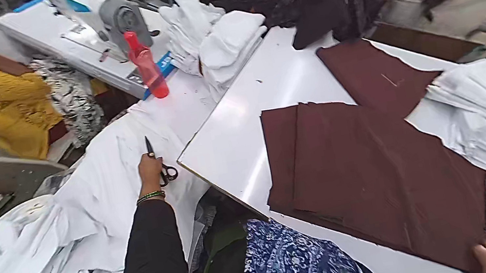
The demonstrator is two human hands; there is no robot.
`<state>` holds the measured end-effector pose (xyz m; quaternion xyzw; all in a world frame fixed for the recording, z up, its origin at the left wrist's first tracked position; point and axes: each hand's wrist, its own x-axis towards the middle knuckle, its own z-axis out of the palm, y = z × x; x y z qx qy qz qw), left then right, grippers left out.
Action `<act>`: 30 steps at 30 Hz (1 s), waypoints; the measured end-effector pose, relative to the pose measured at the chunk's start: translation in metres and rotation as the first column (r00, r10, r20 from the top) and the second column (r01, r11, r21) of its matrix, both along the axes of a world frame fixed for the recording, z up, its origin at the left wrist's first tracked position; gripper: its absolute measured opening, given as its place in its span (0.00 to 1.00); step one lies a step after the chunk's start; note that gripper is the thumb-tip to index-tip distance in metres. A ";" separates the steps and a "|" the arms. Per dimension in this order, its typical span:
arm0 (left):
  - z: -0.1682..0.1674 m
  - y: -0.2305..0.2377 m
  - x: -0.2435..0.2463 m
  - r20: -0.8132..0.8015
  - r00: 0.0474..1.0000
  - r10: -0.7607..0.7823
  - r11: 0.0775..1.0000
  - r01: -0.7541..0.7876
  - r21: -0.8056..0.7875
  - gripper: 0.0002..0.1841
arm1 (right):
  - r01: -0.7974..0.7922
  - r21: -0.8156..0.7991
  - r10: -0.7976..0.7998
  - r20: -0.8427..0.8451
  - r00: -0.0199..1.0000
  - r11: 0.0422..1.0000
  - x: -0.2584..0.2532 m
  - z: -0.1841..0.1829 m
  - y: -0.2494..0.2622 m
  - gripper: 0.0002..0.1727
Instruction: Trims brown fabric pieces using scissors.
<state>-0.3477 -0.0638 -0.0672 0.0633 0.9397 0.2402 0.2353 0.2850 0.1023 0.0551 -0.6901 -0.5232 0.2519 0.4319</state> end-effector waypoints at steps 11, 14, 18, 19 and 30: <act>0.062 0.033 0.013 -0.416 0.886 -0.205 0.914 0.325 0.241 0.28 | -0.241 0.174 0.153 0.408 0.900 0.955 0.017 -0.032 0.008 0.24; 0.102 0.066 0.062 -0.552 0.751 -0.361 0.753 0.584 0.302 0.25 | -0.359 0.073 0.264 0.545 0.795 0.930 0.021 -0.037 0.015 0.29; 0.105 0.103 0.162 -0.639 0.480 -0.601 0.351 0.877 0.328 0.19 | -0.386 0.019 0.324 0.505 0.800 0.922 0.022 -0.034 0.022 0.29; 0.102 0.108 0.190 -0.677 0.380 -0.630 0.197 0.922 0.334 0.18 | -0.384 0.023 0.324 0.494 0.807 0.923 0.023 -0.035 0.023 0.29; 0.120 0.153 0.304 -0.447 -0.198 -0.872 -0.219 0.976 -0.003 0.21 | -0.375 0.011 0.330 0.448 0.831 0.927 0.027 -0.036 0.027 0.24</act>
